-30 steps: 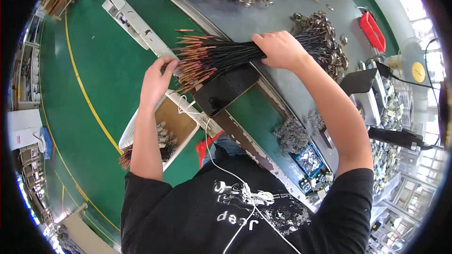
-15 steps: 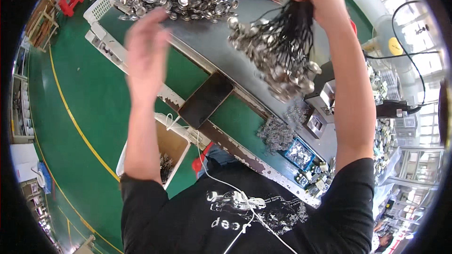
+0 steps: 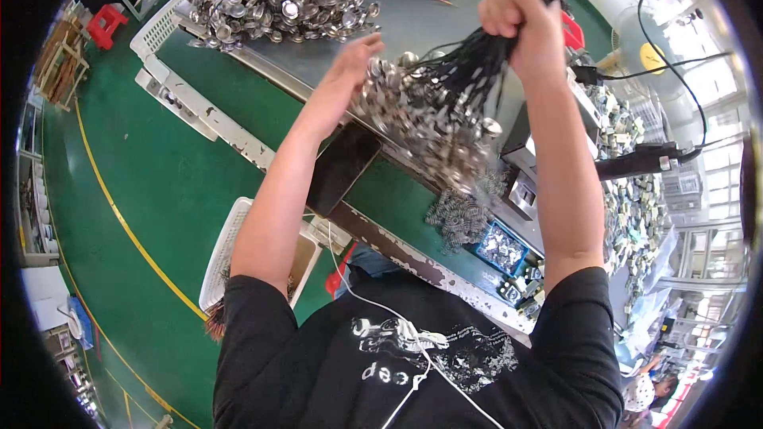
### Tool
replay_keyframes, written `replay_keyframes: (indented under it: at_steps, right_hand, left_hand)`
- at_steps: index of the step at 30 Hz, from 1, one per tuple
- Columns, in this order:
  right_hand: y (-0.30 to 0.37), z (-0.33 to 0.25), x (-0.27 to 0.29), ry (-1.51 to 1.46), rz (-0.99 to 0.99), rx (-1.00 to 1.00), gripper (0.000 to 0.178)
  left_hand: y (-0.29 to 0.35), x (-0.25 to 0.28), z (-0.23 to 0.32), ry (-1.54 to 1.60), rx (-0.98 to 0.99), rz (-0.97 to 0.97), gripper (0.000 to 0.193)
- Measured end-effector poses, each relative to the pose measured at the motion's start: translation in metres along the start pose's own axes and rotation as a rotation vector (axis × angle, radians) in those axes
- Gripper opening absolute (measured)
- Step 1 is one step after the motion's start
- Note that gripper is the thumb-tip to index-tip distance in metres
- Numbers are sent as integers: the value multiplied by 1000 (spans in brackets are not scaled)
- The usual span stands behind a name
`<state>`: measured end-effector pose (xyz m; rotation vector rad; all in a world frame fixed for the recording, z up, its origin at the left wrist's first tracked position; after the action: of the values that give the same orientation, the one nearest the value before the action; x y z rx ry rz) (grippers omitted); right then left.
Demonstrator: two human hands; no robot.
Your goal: Assembling and processing large bundles of electrical wire harnesses at a factory workstation.
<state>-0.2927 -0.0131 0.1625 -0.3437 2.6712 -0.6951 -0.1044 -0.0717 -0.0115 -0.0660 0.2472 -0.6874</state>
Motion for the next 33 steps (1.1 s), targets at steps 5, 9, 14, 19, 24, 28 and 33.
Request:
replay_keyframes:
  at_steps: [5,9,14,19,24,28,33]
  right_hand:
    - [25,72,21,527,465,-149,27]
    - [30,74,42,458,586,-40,24]
    - [36,74,34,479,815,51,29]
    - [41,70,45,574,859,97,39]
    - [46,69,42,547,839,125,40]
    - [50,70,53,528,871,59,29]
    - [46,41,48,461,906,126,20]
  left_hand:
    - [10,26,-18,-415,-110,216,49]
    - [50,-21,29,-758,-420,282,33]
    - [75,-102,33,-1140,-562,-7,35]
    - [74,-119,12,-1313,-533,-46,32]
    - [85,-120,-10,-1330,-521,-79,20]
    - [87,-114,3,-1179,-580,-134,17]
    - [103,-29,35,-330,-484,415,57]
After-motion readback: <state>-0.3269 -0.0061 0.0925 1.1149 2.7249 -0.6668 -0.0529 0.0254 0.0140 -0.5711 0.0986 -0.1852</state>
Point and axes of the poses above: each hand's wrist, its own y-axis away from the middle knuckle, its own x-axis out of the back of the hand, z = x × y, the point moved 8 cm from there along -y, towards the middle knuckle, and after that the axes turned 2 degrees about y, right-handed, at the moved point
